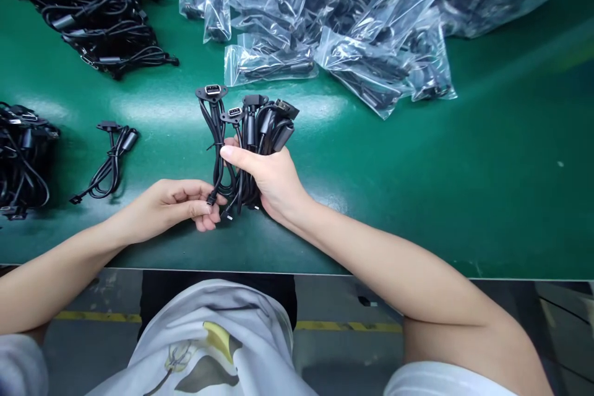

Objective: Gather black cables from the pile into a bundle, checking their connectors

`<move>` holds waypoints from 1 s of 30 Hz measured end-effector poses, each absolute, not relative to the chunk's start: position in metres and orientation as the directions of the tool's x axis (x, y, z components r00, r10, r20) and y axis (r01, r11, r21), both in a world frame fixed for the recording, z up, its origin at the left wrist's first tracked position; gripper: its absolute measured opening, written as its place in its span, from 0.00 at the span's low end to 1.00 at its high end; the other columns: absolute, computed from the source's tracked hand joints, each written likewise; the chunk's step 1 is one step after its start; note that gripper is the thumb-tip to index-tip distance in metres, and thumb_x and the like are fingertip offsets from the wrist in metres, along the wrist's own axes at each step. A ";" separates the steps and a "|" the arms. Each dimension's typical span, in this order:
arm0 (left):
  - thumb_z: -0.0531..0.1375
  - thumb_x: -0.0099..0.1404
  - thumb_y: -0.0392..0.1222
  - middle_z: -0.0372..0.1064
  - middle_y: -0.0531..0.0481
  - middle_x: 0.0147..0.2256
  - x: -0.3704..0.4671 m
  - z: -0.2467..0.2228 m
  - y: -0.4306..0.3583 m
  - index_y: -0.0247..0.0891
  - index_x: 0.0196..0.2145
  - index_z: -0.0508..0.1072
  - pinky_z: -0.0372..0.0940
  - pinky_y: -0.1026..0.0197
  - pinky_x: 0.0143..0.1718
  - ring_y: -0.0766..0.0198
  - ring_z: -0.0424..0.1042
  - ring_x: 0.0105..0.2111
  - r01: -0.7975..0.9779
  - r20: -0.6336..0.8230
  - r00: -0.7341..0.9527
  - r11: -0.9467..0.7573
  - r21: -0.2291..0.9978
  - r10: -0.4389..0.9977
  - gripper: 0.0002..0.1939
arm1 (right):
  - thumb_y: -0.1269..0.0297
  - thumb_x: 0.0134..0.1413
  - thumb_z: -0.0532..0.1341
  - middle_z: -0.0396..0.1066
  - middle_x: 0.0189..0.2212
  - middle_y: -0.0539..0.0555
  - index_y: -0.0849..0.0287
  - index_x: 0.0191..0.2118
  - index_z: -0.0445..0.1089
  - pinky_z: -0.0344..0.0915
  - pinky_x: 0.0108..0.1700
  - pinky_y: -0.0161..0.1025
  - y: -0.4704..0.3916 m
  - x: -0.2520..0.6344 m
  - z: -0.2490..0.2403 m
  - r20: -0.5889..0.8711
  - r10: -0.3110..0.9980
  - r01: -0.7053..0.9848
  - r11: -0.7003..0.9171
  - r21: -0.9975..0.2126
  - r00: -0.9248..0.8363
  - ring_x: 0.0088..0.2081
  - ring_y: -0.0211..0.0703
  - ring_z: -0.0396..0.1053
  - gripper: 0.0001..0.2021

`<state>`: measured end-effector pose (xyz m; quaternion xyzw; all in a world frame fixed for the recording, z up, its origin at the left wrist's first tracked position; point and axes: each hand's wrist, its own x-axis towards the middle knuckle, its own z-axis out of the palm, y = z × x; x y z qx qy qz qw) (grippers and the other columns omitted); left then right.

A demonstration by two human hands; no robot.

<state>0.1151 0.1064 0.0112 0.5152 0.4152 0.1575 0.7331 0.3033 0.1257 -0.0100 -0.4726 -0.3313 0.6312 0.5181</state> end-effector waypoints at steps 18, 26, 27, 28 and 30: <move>0.63 0.65 0.44 0.76 0.49 0.29 0.117 0.013 0.106 0.32 0.38 0.74 0.70 0.63 0.31 0.67 0.73 0.27 0.175 -0.427 0.600 0.410 0.895 0.676 0.10 | 0.62 0.39 0.74 0.73 0.28 0.47 0.56 0.29 0.74 0.70 0.39 0.41 0.126 0.304 -0.011 -0.373 0.925 -0.387 -0.372 -0.844 -0.076 0.31 0.41 0.70 0.11; 0.60 0.68 0.50 0.72 0.49 0.34 0.110 0.004 0.107 0.35 0.40 0.68 0.67 0.62 0.38 0.66 0.72 0.34 0.187 -0.325 0.617 0.267 0.945 0.717 0.14 | 0.65 0.34 0.77 0.74 0.27 0.48 0.58 0.29 0.77 0.69 0.35 0.37 0.124 0.303 -0.009 -0.399 0.909 -0.410 -0.411 -0.814 -0.118 0.30 0.38 0.69 0.13; 0.60 0.68 0.49 0.71 0.50 0.35 0.109 0.002 0.107 0.36 0.42 0.67 0.67 0.62 0.38 0.66 0.72 0.35 0.158 -0.306 0.609 0.266 0.951 0.732 0.14 | 0.65 0.33 0.77 0.74 0.27 0.48 0.58 0.30 0.77 0.69 0.35 0.38 0.122 0.302 -0.008 -0.399 0.906 -0.404 -0.419 -0.813 -0.137 0.29 0.39 0.69 0.14; 0.60 0.68 0.48 0.70 0.50 0.36 0.109 0.000 0.107 0.36 0.44 0.66 0.67 0.62 0.39 0.67 0.71 0.35 0.128 -0.295 0.608 0.275 0.953 0.738 0.14 | 0.65 0.33 0.77 0.75 0.28 0.48 0.57 0.30 0.77 0.69 0.35 0.38 0.120 0.301 -0.008 -0.397 0.905 -0.397 -0.425 -0.813 -0.156 0.29 0.39 0.70 0.14; 0.61 0.67 0.45 0.69 0.50 0.38 0.110 -0.002 0.106 0.36 0.45 0.64 0.67 0.61 0.42 0.67 0.71 0.37 0.079 -0.293 0.621 0.314 0.946 0.727 0.14 | 0.66 0.33 0.77 0.76 0.29 0.48 0.57 0.31 0.77 0.70 0.36 0.39 0.117 0.299 -0.006 -0.385 0.906 -0.392 -0.423 -0.817 -0.176 0.30 0.41 0.71 0.14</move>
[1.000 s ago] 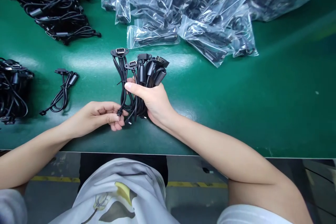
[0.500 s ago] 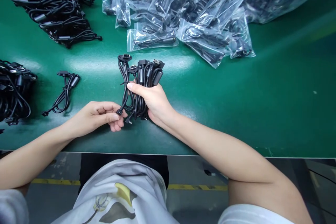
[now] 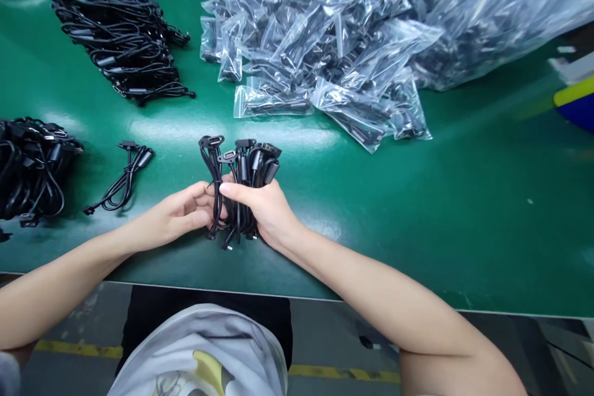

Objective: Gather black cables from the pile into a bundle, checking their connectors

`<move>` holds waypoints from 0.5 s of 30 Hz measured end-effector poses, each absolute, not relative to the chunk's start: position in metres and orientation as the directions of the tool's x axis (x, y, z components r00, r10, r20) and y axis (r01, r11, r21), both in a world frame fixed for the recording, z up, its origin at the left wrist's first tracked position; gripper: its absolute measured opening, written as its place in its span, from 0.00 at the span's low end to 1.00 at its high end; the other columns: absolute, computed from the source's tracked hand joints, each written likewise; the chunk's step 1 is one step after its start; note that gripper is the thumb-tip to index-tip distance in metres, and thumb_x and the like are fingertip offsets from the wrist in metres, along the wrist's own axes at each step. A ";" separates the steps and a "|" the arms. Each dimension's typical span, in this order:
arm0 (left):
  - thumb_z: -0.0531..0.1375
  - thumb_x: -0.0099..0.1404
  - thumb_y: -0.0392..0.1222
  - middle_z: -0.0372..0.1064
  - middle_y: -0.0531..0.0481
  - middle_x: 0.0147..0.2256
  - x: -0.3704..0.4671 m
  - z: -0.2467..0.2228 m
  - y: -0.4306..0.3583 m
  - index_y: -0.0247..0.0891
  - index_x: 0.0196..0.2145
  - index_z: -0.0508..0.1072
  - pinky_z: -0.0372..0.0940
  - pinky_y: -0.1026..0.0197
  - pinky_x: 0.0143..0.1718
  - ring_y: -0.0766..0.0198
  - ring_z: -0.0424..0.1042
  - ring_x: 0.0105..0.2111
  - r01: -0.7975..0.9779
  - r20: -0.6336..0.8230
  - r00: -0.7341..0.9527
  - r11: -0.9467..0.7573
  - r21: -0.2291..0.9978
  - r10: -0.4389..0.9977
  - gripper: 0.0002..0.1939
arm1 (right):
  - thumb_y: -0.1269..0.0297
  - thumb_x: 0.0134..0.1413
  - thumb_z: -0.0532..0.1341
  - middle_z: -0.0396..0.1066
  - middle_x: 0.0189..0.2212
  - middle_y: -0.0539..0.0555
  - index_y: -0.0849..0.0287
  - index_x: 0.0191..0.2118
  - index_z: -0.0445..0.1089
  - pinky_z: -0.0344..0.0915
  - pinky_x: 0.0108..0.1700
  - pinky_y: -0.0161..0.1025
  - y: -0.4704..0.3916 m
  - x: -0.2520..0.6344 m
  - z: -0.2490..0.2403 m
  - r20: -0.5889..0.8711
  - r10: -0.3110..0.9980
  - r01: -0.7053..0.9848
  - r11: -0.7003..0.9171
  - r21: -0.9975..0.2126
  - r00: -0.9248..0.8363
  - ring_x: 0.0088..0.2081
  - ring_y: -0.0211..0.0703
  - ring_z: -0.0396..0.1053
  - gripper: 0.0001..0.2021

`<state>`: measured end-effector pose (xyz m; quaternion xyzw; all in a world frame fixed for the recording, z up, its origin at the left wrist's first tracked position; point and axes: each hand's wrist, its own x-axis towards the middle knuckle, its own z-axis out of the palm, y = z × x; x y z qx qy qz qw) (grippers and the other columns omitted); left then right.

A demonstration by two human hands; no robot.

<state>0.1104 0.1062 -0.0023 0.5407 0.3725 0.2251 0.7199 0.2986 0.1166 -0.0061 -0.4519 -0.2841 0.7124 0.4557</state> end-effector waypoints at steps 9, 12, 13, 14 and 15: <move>0.63 0.64 0.41 0.68 0.51 0.37 0.113 -0.002 0.104 0.38 0.41 0.62 0.66 0.58 0.44 0.64 0.70 0.40 0.063 -0.319 0.631 0.363 0.930 0.707 0.12 | 0.64 0.34 0.77 0.75 0.27 0.48 0.56 0.31 0.77 0.70 0.33 0.40 0.110 0.296 -0.001 -0.372 0.900 -0.363 -0.433 -0.825 -0.226 0.27 0.41 0.71 0.14; 0.63 0.64 0.41 0.68 0.50 0.38 0.112 -0.002 0.104 0.38 0.39 0.62 0.66 0.58 0.43 0.64 0.70 0.39 0.076 -0.325 0.622 0.359 0.930 0.712 0.12 | 0.64 0.33 0.77 0.76 0.29 0.49 0.57 0.31 0.78 0.70 0.34 0.40 0.111 0.295 -0.002 -0.385 0.898 -0.356 -0.438 -0.825 -0.212 0.29 0.42 0.71 0.14; 0.63 0.64 0.42 0.68 0.50 0.38 0.112 -0.002 0.104 0.38 0.39 0.62 0.66 0.58 0.43 0.64 0.70 0.39 0.076 -0.326 0.620 0.359 0.930 0.714 0.12 | 0.65 0.32 0.77 0.76 0.29 0.49 0.57 0.31 0.78 0.71 0.35 0.41 0.111 0.295 -0.002 -0.387 0.899 -0.358 -0.438 -0.825 -0.208 0.30 0.42 0.71 0.14; 0.63 0.64 0.42 0.68 0.50 0.38 0.112 -0.002 0.104 0.38 0.40 0.62 0.66 0.58 0.43 0.64 0.70 0.39 0.076 -0.325 0.619 0.358 0.931 0.715 0.12 | 0.65 0.32 0.77 0.76 0.30 0.50 0.57 0.31 0.78 0.70 0.37 0.41 0.111 0.295 -0.002 -0.385 0.900 -0.361 -0.434 -0.825 -0.203 0.31 0.43 0.72 0.14; 0.63 0.64 0.42 0.68 0.50 0.38 0.113 -0.002 0.104 0.38 0.40 0.62 0.66 0.58 0.42 0.64 0.70 0.39 0.076 -0.325 0.618 0.357 0.931 0.716 0.13 | 0.66 0.32 0.77 0.76 0.30 0.50 0.57 0.30 0.78 0.70 0.38 0.41 0.111 0.295 -0.002 -0.380 0.904 -0.364 -0.427 -0.827 -0.198 0.32 0.43 0.72 0.14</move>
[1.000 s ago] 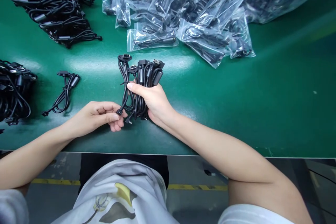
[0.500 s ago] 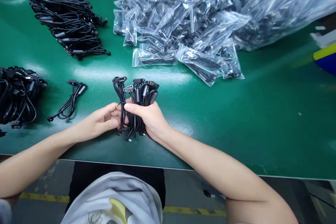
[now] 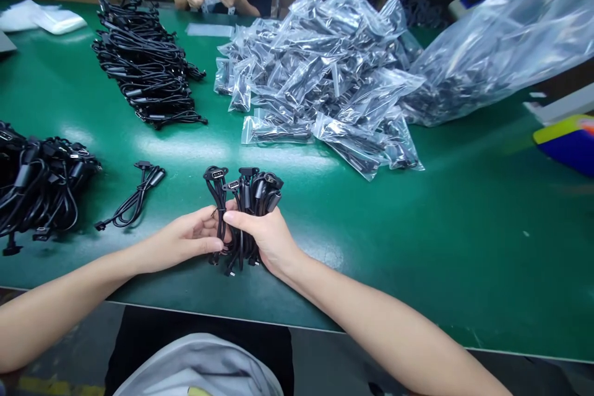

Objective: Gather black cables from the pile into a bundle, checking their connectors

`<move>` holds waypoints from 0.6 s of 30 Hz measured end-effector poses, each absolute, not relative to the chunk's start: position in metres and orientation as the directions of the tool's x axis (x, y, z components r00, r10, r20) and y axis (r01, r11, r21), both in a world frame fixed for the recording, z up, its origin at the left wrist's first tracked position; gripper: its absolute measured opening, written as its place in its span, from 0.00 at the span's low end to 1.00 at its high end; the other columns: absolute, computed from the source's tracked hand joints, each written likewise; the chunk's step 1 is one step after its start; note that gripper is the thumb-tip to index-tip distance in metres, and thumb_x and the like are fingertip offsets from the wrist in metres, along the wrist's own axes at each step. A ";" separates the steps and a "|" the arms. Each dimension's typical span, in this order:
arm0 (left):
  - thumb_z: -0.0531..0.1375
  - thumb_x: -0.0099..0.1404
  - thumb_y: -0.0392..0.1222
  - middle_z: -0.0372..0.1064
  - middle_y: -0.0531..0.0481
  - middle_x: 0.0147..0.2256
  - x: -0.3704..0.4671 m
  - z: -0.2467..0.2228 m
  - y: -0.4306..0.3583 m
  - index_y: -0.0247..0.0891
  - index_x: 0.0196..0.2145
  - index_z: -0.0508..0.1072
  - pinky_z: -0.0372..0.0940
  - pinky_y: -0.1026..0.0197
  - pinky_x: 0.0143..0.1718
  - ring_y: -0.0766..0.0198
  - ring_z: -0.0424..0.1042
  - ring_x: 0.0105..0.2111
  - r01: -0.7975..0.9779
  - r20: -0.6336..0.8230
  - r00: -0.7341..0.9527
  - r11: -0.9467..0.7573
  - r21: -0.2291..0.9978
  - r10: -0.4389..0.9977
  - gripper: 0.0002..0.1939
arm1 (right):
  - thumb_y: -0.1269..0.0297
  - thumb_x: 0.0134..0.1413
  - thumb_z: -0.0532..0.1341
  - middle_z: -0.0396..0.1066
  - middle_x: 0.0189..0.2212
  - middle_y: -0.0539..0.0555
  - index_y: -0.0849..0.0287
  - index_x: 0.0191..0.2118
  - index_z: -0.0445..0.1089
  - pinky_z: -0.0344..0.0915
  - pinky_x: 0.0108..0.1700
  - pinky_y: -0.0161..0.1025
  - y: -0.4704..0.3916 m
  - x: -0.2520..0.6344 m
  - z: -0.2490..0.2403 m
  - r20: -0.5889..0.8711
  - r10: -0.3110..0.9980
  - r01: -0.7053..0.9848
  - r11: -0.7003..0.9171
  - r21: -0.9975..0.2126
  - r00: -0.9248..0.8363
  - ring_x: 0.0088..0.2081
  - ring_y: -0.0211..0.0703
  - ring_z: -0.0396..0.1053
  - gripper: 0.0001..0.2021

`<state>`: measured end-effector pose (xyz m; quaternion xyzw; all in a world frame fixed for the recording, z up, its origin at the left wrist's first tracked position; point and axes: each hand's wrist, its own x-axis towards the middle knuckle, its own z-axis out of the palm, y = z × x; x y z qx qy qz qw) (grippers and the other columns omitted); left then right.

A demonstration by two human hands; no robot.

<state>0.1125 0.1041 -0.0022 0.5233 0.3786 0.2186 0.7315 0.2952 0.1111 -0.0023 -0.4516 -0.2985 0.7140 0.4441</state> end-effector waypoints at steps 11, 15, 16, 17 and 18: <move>0.62 0.64 0.42 0.67 0.50 0.37 0.114 -0.001 0.104 0.38 0.39 0.61 0.67 0.57 0.45 0.62 0.71 0.42 0.074 -0.323 0.625 0.358 0.931 0.711 0.12 | 0.67 0.31 0.77 0.77 0.30 0.49 0.56 0.30 0.79 0.70 0.38 0.40 0.112 0.295 -0.002 -0.393 0.895 -0.393 -0.445 -0.805 -0.209 0.33 0.43 0.72 0.13; 0.60 0.67 0.44 0.71 0.48 0.38 0.114 0.001 0.104 0.38 0.40 0.63 0.68 0.58 0.43 0.62 0.73 0.40 0.163 -0.292 0.622 0.244 0.956 0.727 0.10 | 0.65 0.30 0.78 0.76 0.28 0.49 0.56 0.30 0.78 0.70 0.36 0.41 0.113 0.295 -0.003 -0.404 0.892 -0.371 -0.452 -0.811 -0.203 0.30 0.42 0.71 0.15; 0.59 0.68 0.45 0.72 0.48 0.38 0.113 0.003 0.105 0.38 0.41 0.65 0.68 0.58 0.42 0.62 0.73 0.39 0.244 -0.274 0.621 0.152 0.958 0.734 0.09 | 0.64 0.30 0.78 0.76 0.28 0.49 0.57 0.30 0.78 0.70 0.37 0.41 0.113 0.295 -0.003 -0.402 0.895 -0.365 -0.446 -0.817 -0.194 0.30 0.43 0.72 0.15; 0.58 0.69 0.46 0.73 0.49 0.38 0.110 0.006 0.106 0.38 0.41 0.67 0.67 0.59 0.42 0.61 0.73 0.38 0.344 -0.242 0.614 0.021 0.939 0.752 0.09 | 0.63 0.30 0.78 0.77 0.29 0.49 0.57 0.30 0.78 0.70 0.38 0.41 0.113 0.296 -0.003 -0.403 0.898 -0.361 -0.441 -0.822 -0.180 0.31 0.43 0.72 0.16; 0.58 0.69 0.47 0.74 0.48 0.38 0.105 0.009 0.108 0.39 0.41 0.69 0.66 0.59 0.42 0.60 0.74 0.38 0.456 -0.194 0.593 -0.128 0.881 0.781 0.09 | 0.62 0.30 0.79 0.77 0.30 0.50 0.56 0.31 0.78 0.71 0.39 0.41 0.112 0.296 -0.004 -0.409 0.897 -0.359 -0.441 -0.822 -0.166 0.32 0.44 0.73 0.17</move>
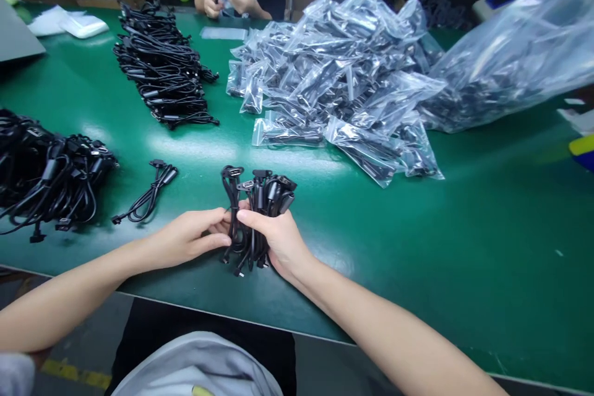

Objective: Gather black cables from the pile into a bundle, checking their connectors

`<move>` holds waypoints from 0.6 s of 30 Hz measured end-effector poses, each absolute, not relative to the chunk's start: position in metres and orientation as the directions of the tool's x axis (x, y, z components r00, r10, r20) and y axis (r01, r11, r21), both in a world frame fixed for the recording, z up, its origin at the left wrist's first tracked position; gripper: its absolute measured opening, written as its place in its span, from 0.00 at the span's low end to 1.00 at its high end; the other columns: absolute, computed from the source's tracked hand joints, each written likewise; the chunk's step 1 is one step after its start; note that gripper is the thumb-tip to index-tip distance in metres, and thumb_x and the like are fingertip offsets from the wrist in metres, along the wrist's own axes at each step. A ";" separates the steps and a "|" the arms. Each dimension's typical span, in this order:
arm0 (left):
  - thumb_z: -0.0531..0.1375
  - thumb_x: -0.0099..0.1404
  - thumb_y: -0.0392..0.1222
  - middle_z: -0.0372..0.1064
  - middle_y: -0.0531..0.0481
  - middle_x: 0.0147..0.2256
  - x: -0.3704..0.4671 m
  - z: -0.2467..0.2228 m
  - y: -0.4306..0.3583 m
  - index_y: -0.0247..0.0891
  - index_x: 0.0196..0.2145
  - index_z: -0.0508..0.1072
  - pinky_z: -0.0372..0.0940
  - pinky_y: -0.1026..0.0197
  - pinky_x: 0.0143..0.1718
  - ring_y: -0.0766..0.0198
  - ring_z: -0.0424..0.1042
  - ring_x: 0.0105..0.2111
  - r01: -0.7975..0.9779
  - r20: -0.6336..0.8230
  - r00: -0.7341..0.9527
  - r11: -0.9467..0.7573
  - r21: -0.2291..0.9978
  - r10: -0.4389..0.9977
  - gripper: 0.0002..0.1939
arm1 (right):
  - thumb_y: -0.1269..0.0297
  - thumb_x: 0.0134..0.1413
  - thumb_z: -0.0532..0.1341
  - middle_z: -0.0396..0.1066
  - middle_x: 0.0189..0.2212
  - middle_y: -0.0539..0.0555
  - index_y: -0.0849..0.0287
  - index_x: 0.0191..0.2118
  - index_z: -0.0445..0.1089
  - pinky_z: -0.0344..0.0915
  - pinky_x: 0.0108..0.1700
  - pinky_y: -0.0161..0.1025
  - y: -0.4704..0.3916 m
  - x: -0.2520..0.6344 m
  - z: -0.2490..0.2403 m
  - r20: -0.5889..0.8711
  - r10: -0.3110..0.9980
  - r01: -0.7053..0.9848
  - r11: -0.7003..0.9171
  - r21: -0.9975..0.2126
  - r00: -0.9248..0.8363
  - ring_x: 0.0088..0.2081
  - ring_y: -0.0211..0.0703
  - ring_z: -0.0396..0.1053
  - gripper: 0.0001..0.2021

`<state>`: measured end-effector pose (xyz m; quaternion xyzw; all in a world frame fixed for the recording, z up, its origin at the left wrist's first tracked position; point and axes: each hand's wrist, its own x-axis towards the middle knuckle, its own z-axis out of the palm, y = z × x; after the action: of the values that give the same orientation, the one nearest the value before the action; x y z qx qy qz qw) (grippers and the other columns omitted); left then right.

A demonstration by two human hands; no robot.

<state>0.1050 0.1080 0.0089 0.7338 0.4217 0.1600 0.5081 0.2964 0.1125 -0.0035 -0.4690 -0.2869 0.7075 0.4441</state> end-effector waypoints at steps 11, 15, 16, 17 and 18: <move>0.58 0.70 0.47 0.75 0.35 0.43 0.023 0.028 0.121 0.31 0.50 0.67 0.63 0.58 0.32 0.46 0.75 0.42 0.999 -0.005 -0.018 0.018 -0.047 1.000 0.18 | 0.62 0.26 0.80 0.78 0.29 0.52 0.55 0.31 0.77 0.73 0.39 0.45 0.115 0.294 0.003 -0.499 0.852 -0.301 -0.522 -0.798 -0.155 0.33 0.50 0.77 0.20; 0.54 0.71 0.41 0.76 0.36 0.42 0.025 0.024 0.118 0.31 0.51 0.66 0.63 0.59 0.30 0.49 0.77 0.41 0.999 -0.007 0.022 -0.022 -0.033 1.000 0.14 | 0.63 0.25 0.80 0.78 0.28 0.51 0.56 0.32 0.78 0.72 0.40 0.43 0.117 0.290 0.004 -0.500 0.857 -0.281 -0.513 -0.811 -0.123 0.32 0.46 0.75 0.20; 0.53 0.71 0.41 0.76 0.37 0.42 0.025 0.024 0.117 0.32 0.51 0.66 0.64 0.59 0.31 0.49 0.77 0.41 0.999 -0.003 0.030 -0.030 -0.014 1.000 0.14 | 0.64 0.25 0.80 0.78 0.29 0.51 0.56 0.32 0.78 0.72 0.40 0.42 0.120 0.290 0.004 -0.501 0.855 -0.272 -0.517 -0.812 -0.130 0.31 0.45 0.75 0.20; 0.53 0.71 0.41 0.76 0.37 0.42 0.026 0.024 0.117 0.32 0.51 0.67 0.64 0.59 0.31 0.50 0.77 0.41 0.999 0.001 0.040 -0.040 0.013 0.999 0.14 | 0.64 0.25 0.79 0.78 0.29 0.51 0.56 0.32 0.78 0.71 0.40 0.42 0.124 0.289 0.004 -0.497 0.857 -0.257 -0.516 -0.817 -0.138 0.31 0.44 0.74 0.20; 0.52 0.72 0.41 0.76 0.38 0.43 0.026 0.025 0.117 0.33 0.50 0.67 0.65 0.59 0.32 0.51 0.77 0.41 0.998 0.007 0.046 -0.046 0.043 0.999 0.14 | 0.64 0.26 0.79 0.78 0.29 0.51 0.57 0.32 0.78 0.71 0.41 0.42 0.130 0.288 0.005 -0.485 0.863 -0.229 -0.506 -0.832 -0.143 0.31 0.43 0.74 0.20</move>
<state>0.0258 0.1169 0.0247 0.7230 0.6905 0.0174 0.0129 0.2882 0.1296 0.0052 -0.5228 -0.3031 0.6925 0.3940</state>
